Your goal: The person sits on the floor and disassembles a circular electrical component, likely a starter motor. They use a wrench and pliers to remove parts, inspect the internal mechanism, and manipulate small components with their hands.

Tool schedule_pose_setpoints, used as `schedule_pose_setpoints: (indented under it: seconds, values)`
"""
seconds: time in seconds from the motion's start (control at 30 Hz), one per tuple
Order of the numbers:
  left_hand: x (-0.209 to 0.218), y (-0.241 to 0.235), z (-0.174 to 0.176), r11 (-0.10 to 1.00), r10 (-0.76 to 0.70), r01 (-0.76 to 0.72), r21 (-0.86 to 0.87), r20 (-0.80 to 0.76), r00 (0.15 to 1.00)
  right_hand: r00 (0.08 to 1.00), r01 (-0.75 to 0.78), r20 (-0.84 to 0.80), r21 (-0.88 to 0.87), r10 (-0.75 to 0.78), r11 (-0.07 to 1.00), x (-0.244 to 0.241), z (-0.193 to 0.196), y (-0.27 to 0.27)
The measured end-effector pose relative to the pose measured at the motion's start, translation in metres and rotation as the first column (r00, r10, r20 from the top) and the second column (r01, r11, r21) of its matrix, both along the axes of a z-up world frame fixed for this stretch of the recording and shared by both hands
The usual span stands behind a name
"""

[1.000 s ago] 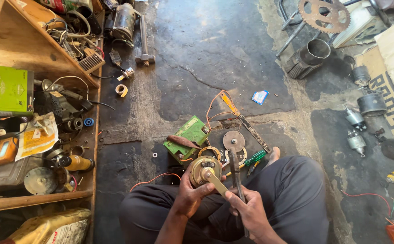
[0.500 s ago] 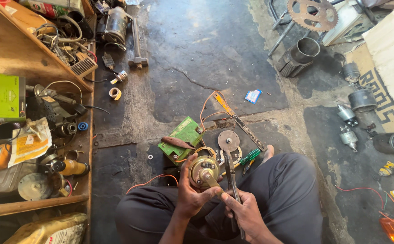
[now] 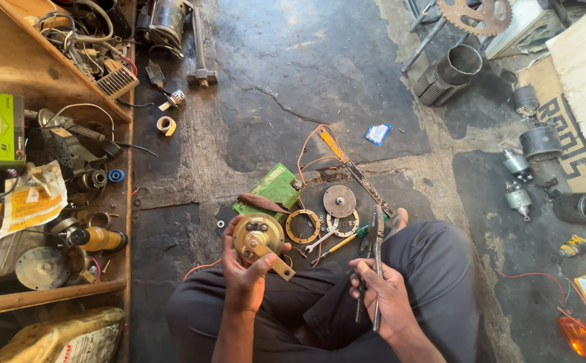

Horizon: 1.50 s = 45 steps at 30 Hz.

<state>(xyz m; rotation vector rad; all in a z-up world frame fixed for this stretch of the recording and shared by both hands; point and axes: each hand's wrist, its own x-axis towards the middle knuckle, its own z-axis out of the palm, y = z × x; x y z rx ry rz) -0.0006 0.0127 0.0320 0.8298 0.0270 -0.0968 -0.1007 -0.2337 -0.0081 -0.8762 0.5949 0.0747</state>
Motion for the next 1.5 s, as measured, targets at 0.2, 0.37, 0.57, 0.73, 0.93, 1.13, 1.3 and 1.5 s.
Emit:
schedule_pose_setpoints:
  seconds: [0.2, 0.37, 0.57, 0.73, 0.93, 1.13, 1.3, 1.5]
  values:
    - [-0.003, -0.007, 0.001, 0.994, -0.103, 0.102, 0.037, 0.002, 0.995, 0.995, -0.092, -0.041, -0.12, 0.087, 0.989, -0.001, 0.003, 0.005]
    - [-0.003, -0.012, 0.002, 0.957, -0.18, 0.187, 0.223, -0.055, 0.982, 0.919, -0.344, -0.122, -0.71, 0.374, 0.614, -0.006, 0.038, 0.006]
    - [-0.007, -0.013, -0.002, 0.881, -0.287, 0.291, 0.373, -0.066, 0.956, 0.767, 0.042, -0.263, -0.89, 0.585, -0.455, 0.008, 0.091, -0.005]
    - [-0.008, -0.01, -0.001, 0.694, -0.262, 0.183, 0.696, 0.008, 0.965, 0.704, 0.255, -0.353, -0.685, 0.617, -0.682, 0.031, 0.126, -0.016]
    - [-0.009, -0.011, 0.0, 0.595, -0.256, 0.168, 0.786, -0.013, 0.967, 0.608, 0.324, -0.561, -0.47, 0.562, -0.821, 0.046, 0.141, -0.021]
    - [-0.008, -0.012, 0.0, 0.485, -0.246, 0.148, 0.862, -0.028, 0.969, 0.556, 0.355, -0.663, -0.356, 0.502, -0.864, 0.055, 0.133, -0.014]
    - [-0.008, -0.01, -0.002, 0.437, -0.232, 0.165, 0.884, -0.066, 0.97, 0.597, 0.409, -0.625, -0.302, 0.503, -0.861, 0.054, 0.131, -0.009]
    - [-0.009, -0.009, -0.004, 0.385, -0.236, 0.187, 0.904, -0.1, 0.967, 0.608, 0.408, -0.621, -0.29, 0.495, -0.866, 0.056, 0.132, -0.01]
